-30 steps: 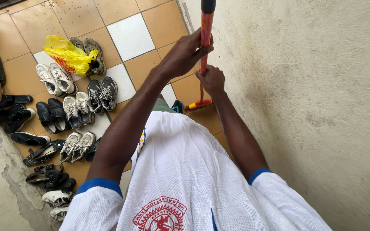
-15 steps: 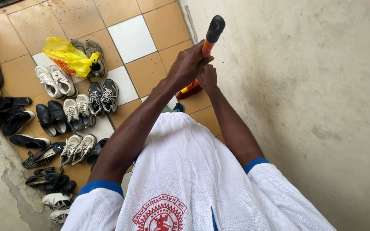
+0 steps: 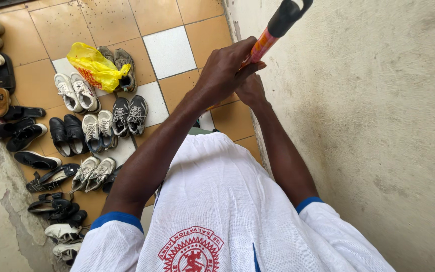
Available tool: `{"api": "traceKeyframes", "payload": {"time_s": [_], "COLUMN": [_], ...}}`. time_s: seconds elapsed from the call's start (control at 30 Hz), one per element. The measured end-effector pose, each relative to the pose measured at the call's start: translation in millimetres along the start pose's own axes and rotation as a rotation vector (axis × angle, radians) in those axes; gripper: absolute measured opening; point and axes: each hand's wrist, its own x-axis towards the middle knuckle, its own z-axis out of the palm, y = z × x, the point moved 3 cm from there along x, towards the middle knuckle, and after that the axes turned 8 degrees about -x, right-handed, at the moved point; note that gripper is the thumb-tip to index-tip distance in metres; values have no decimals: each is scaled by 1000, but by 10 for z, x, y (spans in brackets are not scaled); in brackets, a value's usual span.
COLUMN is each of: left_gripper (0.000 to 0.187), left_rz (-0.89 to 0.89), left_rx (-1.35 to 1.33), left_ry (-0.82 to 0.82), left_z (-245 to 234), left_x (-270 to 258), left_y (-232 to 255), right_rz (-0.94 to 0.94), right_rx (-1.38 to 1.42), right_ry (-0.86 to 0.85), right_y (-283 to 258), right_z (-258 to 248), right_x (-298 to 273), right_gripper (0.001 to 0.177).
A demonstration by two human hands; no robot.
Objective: The person reassembles a broom by sliding the handle into the head and twisting it to tighten the connection.
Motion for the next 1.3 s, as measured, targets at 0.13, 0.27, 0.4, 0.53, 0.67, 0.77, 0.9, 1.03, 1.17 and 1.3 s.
{"api": "traceKeyframes", "payload": {"time_s": [0.13,0.27,0.4,0.53,0.67,0.77,0.9,1.03,1.17,1.3], "left_gripper": [33,27,27,28,26,26,31,37,41,37], "left_rz": [-35,-210,-166,-69,-108,-88,-15,92,-22,-148], "left_rx": [-94,-111,-125,-140,-45,-3,7,-41,-44,-37], "left_ry": [-107,-239,-227,-154,-132,-105,-2,154,155,123], "left_z": [106,324,486,504,447,328,122,-23,14,107], "left_x": [98,97,-8,-124,-63,-69,-101,-86,-71,-140], "left_y": [-143,-463,-569,-466,-498,-499,-459,-453,-602,-788], "right_rz": [320,479,440,401,225,37,93,363,543,543], "right_rx": [-241,-339,-321,-273,-208,-165,-264,-152,-326,-338], "right_ry": [-91,-92,-20,19,47,119,-7,-129,-237,-260], "right_y": [295,748,1115,1224,1169,1026,737,310,346,811], "right_z": [22,211,420,556,644,668,534,219,183,537], "right_x": [-262,-470,-518,-375,-43,94,261,316,352,411], "right_gripper": [42,45,43,40,48,43,39,38,43,43]}}
